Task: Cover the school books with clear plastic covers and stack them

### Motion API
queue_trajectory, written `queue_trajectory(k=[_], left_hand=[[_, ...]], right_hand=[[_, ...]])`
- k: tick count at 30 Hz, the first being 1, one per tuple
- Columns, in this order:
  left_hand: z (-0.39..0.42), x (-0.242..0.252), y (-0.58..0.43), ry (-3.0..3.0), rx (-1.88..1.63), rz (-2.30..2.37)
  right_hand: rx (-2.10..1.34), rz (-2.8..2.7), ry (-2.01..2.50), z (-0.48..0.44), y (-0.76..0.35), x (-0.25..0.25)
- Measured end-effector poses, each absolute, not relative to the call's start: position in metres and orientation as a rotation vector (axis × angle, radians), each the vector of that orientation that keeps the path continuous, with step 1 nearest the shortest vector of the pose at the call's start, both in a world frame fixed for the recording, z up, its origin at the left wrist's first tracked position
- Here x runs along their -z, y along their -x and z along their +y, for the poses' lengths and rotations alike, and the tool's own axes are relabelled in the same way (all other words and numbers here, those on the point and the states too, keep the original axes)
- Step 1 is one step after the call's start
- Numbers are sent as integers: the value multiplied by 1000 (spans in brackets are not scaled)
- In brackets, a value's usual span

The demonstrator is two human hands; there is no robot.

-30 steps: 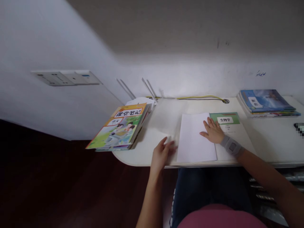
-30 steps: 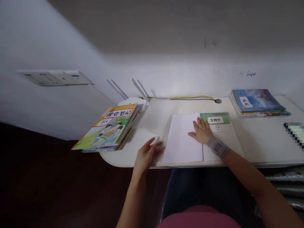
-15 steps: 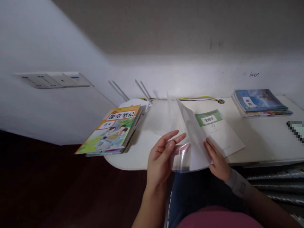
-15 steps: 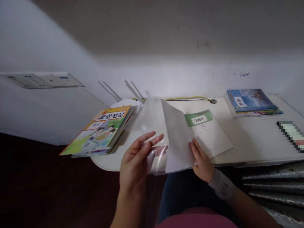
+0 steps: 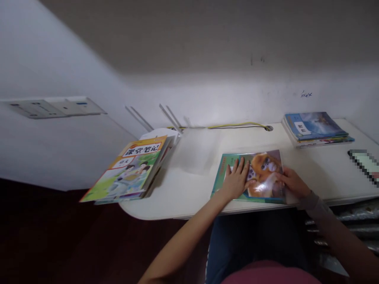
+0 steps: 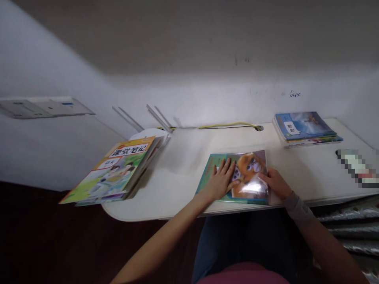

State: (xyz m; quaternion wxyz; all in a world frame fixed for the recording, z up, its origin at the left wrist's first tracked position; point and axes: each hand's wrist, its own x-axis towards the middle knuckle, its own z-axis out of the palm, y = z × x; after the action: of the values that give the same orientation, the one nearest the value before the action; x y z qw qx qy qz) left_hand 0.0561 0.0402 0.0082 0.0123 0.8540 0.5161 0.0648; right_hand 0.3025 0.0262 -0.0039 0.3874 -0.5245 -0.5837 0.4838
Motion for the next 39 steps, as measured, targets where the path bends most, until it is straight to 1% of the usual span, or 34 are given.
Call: queue_trajectory(k=[3, 5, 8, 11, 15, 21, 25, 28, 32, 36, 39], left_hand=[[48, -12, -40, -2624, -304, 1768], [57, -18, -24, -2472, -358, 1935], [77, -27, -3, -2174, -297, 2098], [98, -31, 7, -2031, -207, 2157], [119, -33, 9, -1967, -173, 2190], [135, -34, -1, -1982, -206, 2219], [136, -28, -19, -2051, -186, 2282], [137, -26, -27, -2116, -170, 2292], [134, -40, -29, -2166, -151, 2296], [114, -60, -47, -2327, -192, 2246], [96, -54, -72, -2438, -193, 2155]], right_hand=[[-915, -1611, 1498, 49, -310, 10], [-722, -1703, 1612, 64, -315, 13], [-539, -1772, 1695, 87, -321, 13], [-478, -1820, 1727, 112, -321, 7], [-417, -1896, 1771, 139, -315, -2], [-194, -1970, 1853, 140, -301, -1], [-2, -1984, 1925, 135, -290, 3], [78, -2008, 1950, 139, -287, 5], [127, -2041, 1933, 145, -288, 7], [138, -2026, 1901, 149, -292, 11], [132, -1996, 1872, 150, -292, 16]])
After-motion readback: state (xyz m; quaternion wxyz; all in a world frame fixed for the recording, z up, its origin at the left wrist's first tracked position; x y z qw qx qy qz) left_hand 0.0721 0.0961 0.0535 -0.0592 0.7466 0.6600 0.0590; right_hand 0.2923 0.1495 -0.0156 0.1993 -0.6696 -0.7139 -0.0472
